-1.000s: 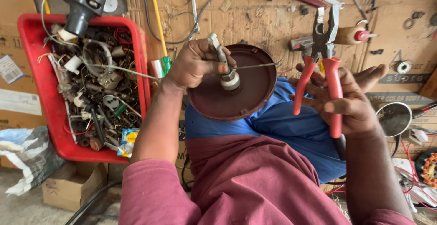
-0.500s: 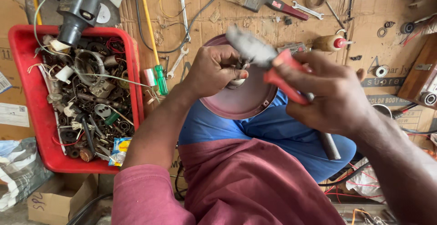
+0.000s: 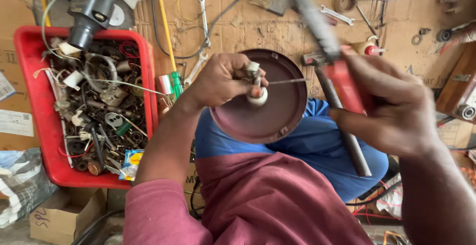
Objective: The person disassembles and reassembles components of a ceiling fan motor and housing by hand and using tools such as a hammer, pliers, and screwdrivers while sitting on a floor. They tap a metal shaft into a bearing, manipulate wires, and fit the motor winding into the circular housing.
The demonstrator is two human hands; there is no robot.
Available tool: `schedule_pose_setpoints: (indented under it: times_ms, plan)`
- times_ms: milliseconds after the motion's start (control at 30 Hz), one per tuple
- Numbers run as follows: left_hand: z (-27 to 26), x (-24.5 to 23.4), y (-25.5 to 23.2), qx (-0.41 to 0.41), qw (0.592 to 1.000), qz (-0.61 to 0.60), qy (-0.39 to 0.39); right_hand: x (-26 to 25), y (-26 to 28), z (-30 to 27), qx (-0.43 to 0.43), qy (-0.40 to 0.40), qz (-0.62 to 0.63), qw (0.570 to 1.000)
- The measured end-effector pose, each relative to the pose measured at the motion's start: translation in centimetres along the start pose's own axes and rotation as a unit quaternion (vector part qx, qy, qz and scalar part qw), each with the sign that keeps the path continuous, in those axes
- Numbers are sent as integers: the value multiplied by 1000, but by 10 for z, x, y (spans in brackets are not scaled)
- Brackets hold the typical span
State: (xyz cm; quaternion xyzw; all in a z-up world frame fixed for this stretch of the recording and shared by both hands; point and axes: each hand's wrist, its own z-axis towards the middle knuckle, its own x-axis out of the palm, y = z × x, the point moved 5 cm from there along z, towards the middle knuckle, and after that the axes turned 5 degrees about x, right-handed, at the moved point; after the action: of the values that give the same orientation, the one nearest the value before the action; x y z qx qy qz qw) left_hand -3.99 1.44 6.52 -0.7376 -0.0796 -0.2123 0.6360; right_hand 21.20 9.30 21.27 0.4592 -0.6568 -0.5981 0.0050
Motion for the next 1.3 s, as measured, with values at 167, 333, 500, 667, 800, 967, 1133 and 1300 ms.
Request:
schedule_pose_setpoints:
  times_ms: [167,333,500,667,800,967,1133,1300]
  plan:
    - [-12,-17,-21,25,988,-152,33,-20,-69,-26,113,-122,178,970]
    - [-18,-20,-27,55,982,-178,34,-28,-150,-57,262,-150,28,953]
    - [-16,-22,-24,52,979,-196,13,-24,-195,-72,316,-122,17,941]
    - [-9,-19,-17,9,985,-166,49,-27,-236,-73,433,-55,-158,886]
    - [-3,-24,-5,10,999,-43,-6,-13,-276,-55,414,-88,-123,897]
    - [27,-31,49,-94,993,59,-43,10,-293,-20,344,-99,-353,864]
    - [42,-36,104,-169,977,117,-64,25,-258,12,252,-178,-315,898]
    - [36,-33,117,-172,977,101,-80,53,-285,37,337,-74,-156,925]
